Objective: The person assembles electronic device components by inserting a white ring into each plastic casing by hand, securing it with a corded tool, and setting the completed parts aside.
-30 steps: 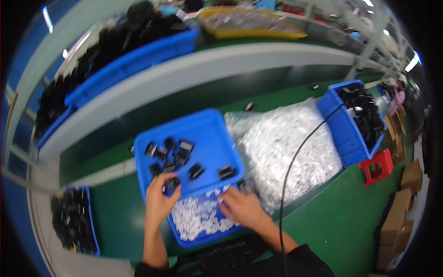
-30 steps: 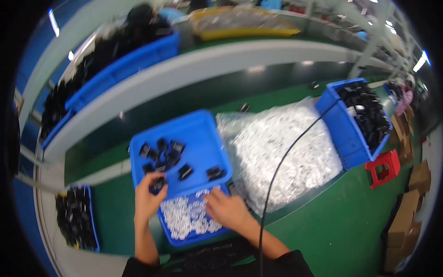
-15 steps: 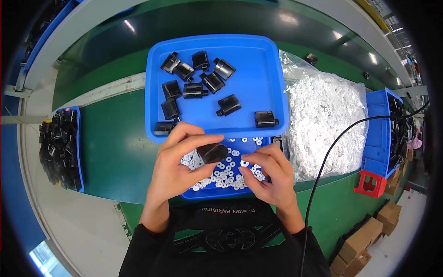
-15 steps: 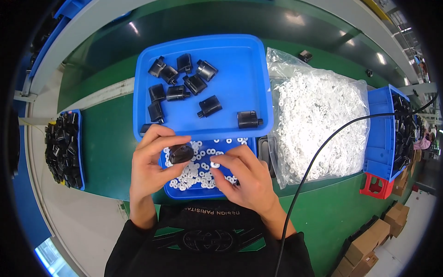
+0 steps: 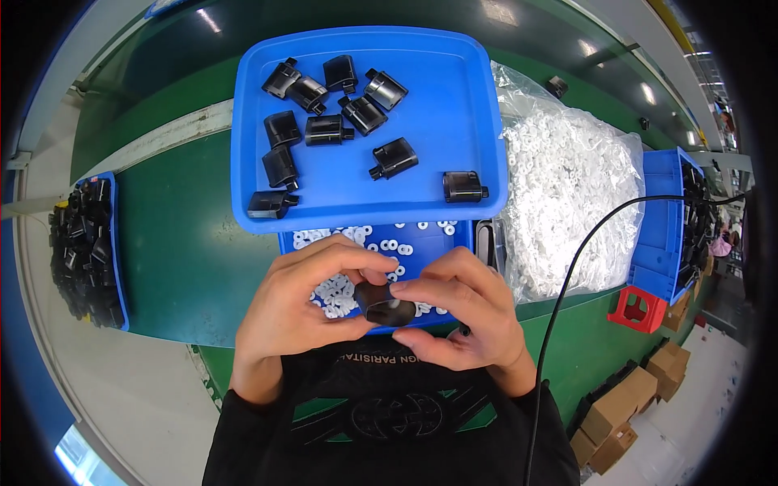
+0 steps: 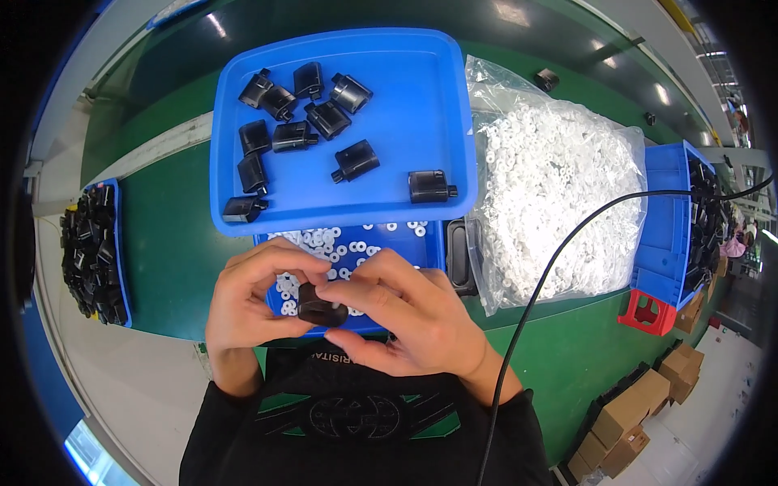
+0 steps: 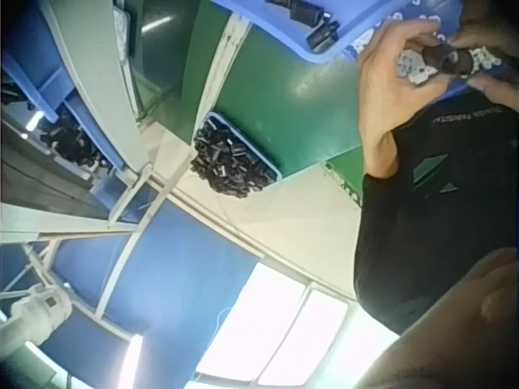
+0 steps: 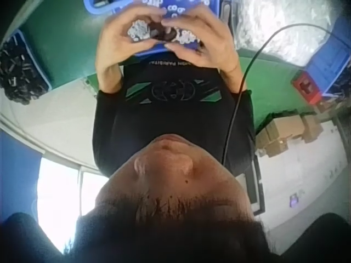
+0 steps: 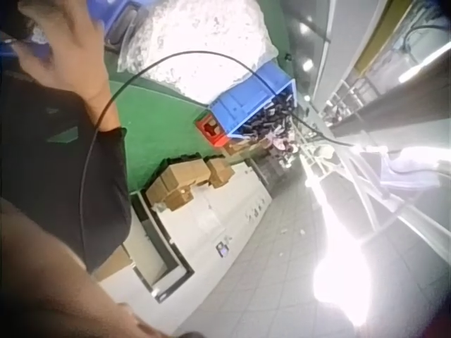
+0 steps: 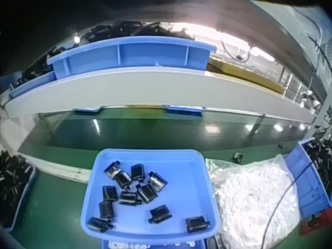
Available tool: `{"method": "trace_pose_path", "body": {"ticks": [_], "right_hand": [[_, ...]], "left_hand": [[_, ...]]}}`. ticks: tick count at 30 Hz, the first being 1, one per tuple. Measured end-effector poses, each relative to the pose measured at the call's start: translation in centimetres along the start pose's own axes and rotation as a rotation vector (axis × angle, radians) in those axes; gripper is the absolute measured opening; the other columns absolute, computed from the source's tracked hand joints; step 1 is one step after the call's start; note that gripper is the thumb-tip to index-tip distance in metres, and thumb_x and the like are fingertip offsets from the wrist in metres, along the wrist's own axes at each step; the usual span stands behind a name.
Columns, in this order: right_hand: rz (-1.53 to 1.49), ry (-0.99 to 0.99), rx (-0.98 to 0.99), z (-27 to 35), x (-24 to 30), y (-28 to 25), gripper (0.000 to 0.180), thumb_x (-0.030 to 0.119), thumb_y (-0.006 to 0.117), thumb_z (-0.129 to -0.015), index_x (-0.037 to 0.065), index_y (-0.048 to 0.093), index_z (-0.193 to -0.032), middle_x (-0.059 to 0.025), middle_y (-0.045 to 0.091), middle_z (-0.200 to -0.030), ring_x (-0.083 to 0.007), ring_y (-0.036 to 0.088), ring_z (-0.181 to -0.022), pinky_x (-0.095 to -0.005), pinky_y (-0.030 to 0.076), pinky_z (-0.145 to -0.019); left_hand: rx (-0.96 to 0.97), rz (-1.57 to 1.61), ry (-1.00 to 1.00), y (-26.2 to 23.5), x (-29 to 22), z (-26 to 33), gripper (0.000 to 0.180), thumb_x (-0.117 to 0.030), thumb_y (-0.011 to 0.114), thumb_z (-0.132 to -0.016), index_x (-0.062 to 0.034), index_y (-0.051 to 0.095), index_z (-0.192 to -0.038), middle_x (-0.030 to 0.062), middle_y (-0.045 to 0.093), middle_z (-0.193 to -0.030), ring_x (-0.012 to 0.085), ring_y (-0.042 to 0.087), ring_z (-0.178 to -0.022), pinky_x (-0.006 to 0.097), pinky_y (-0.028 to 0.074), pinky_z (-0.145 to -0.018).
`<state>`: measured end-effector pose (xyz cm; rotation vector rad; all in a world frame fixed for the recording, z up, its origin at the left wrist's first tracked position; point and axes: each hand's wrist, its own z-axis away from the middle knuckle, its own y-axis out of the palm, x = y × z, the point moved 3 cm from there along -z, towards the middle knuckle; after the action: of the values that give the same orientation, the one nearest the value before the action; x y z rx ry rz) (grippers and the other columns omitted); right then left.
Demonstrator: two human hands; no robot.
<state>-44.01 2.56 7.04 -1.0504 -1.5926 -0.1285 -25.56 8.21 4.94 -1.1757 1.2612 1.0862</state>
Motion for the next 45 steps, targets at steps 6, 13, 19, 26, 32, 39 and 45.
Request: {"method": "trace_pose_path", "body": {"ticks": [6, 13, 19, 26, 32, 39, 45], "right_hand": [[0.010, 0.038, 0.005, 0.8, 0.1, 0.3, 0.045, 0.017, 0.085, -0.066, 0.001, 0.068, -0.104, -0.0091, 0.059, -0.085, -0.0200, 0.057, -0.069, -0.0277, 0.046, -0.055], [0.022, 0.027, 0.002, 0.7, 0.1, 0.3, 0.042, 0.017, 0.085, -0.065, 0.001, 0.070, -0.100, -0.0084, 0.059, -0.085, -0.0186, 0.058, -0.066, -0.0264, 0.045, -0.053], [-0.072, -0.019, -0.037, 0.2, 0.1, 0.8, 0.052, 0.031, 0.082, -0.071, 0.001, 0.066, -0.111, -0.0086, 0.060, -0.082, -0.0190, 0.060, -0.064, -0.0252, 0.044, -0.051], [-0.860, -0.116, -0.563, -0.4, 3.9, -2.3, 0.022, 0.023, 0.042, -0.101, 0.010, 0.049, -0.118, -0.0039, 0.051, -0.051, -0.0149, 0.037, -0.033, -0.0289, 0.033, -0.037], [-0.963, -0.236, -0.380, -1.8, 5.0, -0.8, 0.030, 0.027, 0.049, -0.100, 0.005, 0.052, -0.080, -0.0051, 0.048, -0.054, -0.0165, 0.040, -0.039, -0.0308, 0.027, -0.037], [-0.969, -0.206, -0.371, -2.2, 4.9, 0.8, 0.015, 0.001, 0.041, -0.090, -0.001, 0.050, -0.078, -0.0045, 0.046, -0.053, -0.0162, 0.038, -0.039, -0.0303, 0.026, -0.038], [-0.946, -0.149, -0.358, -2.1, 4.9, 1.2, 0.014, -0.008, 0.038, -0.075, -0.001, 0.049, -0.076, -0.0044, 0.043, -0.052, -0.0158, 0.039, -0.041, -0.0298, 0.027, -0.039]], "left_hand": [[0.029, 0.014, -0.014, 0.2, -0.1, 0.4, 0.055, 0.006, 0.076, -0.057, -0.0031, 0.067, -0.110, 0.0079, 0.065, -0.093, 0.0182, 0.064, -0.085, 0.030, 0.053, -0.075], [0.086, -0.029, 0.050, 0.6, 0.2, -0.5, 0.050, 0.001, 0.078, -0.061, -0.0015, 0.065, -0.110, 0.0087, 0.064, -0.098, 0.0223, 0.064, -0.086, 0.032, 0.053, -0.074], [0.212, -0.128, 0.061, 1.6, 1.4, 0.1, 0.040, -0.006, 0.077, -0.065, -0.0030, 0.062, -0.102, 0.0104, 0.065, -0.092, 0.0288, 0.065, -0.079, 0.033, 0.052, -0.069], [0.166, -0.176, 0.013, 2.3, 1.3, -0.5, 0.032, -0.003, 0.074, -0.063, -0.0037, 0.060, -0.091, 0.0083, 0.063, -0.080, 0.0287, 0.064, -0.071, 0.032, 0.050, -0.062], [0.170, -0.145, 0.037, 2.6, 1.0, -0.6, 0.035, -0.005, 0.078, -0.062, -0.0039, 0.060, -0.092, 0.0090, 0.062, -0.078, 0.0286, 0.063, -0.069, 0.033, 0.049, -0.060], [0.164, -0.179, 0.078, 2.3, 0.7, 0.2, 0.038, -0.009, 0.079, -0.062, -0.0043, 0.060, -0.094, 0.0107, 0.063, -0.082, 0.0313, 0.064, -0.072, 0.034, 0.051, -0.062], [0.156, -0.193, 0.114, 2.5, 0.4, 0.3, 0.036, -0.009, 0.078, -0.063, -0.0039, 0.060, -0.093, 0.0116, 0.063, -0.081, 0.0324, 0.064, -0.070, 0.035, 0.051, -0.061]]}}
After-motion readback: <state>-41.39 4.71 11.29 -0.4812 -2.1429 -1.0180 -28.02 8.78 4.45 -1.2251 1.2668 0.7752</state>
